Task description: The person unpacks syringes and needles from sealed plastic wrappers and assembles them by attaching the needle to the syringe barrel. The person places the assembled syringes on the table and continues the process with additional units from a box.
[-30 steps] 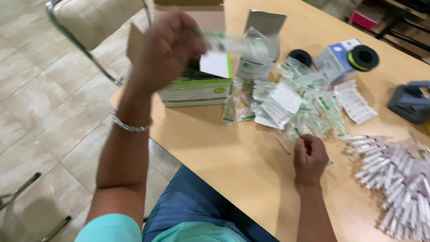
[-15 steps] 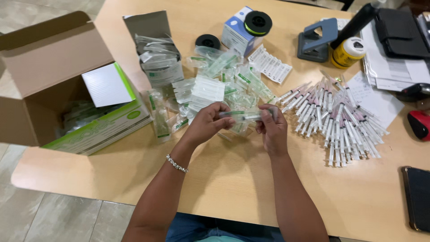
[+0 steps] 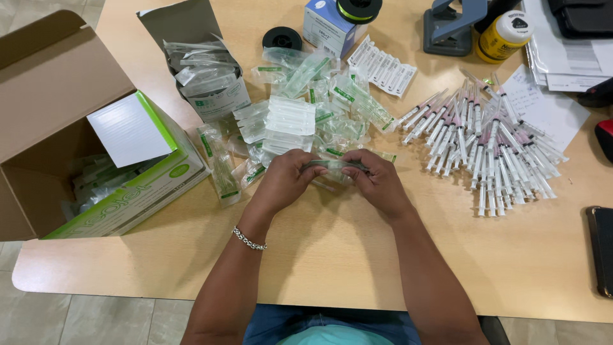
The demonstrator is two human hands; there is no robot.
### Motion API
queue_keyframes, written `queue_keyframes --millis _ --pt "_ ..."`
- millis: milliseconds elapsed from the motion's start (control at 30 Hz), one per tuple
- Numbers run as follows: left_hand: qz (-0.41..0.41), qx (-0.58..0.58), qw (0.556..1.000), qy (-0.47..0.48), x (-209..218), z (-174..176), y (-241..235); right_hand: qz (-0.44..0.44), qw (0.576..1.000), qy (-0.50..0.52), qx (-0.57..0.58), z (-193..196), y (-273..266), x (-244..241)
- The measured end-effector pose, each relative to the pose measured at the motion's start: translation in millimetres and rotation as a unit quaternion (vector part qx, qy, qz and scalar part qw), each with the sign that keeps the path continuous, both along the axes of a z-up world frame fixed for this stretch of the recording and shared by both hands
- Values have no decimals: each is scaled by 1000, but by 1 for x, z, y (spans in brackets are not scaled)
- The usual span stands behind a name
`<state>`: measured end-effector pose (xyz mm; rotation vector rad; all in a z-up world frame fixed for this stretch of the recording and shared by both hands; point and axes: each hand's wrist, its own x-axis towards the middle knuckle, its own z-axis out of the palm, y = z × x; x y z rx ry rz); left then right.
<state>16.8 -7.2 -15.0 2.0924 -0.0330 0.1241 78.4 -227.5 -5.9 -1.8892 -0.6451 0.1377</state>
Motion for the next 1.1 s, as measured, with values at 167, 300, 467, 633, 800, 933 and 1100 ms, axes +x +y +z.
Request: queue_keyframes --millis 167,300,467,633,800,933,1100 --pt "1 207 974 -95 -1 -11 -5 -22 989 -141 -46 -1 7 -8" --pt "43 377 910 -168 -3 -6 -16 -91 965 -231 -86 -5 16 -16" --pt "43 426 884 -184 -3 -14 -23 -128 933 -306 -141 -22 18 -19" --pt "30 422 884 -197 -3 -8 -22 -158 914 -339 -158 -30 23 -25" --pt "24 429 881 -201 1 -23 -24 -169 927 -279 -184 -28 28 -31" --pt "15 401 877 -265 -1 -36 -48 -181 937 -244 -174 -15 23 -23" --pt "52 176 950 -251 -12 10 -23 -146 978 -113 -93 6 13 -24"
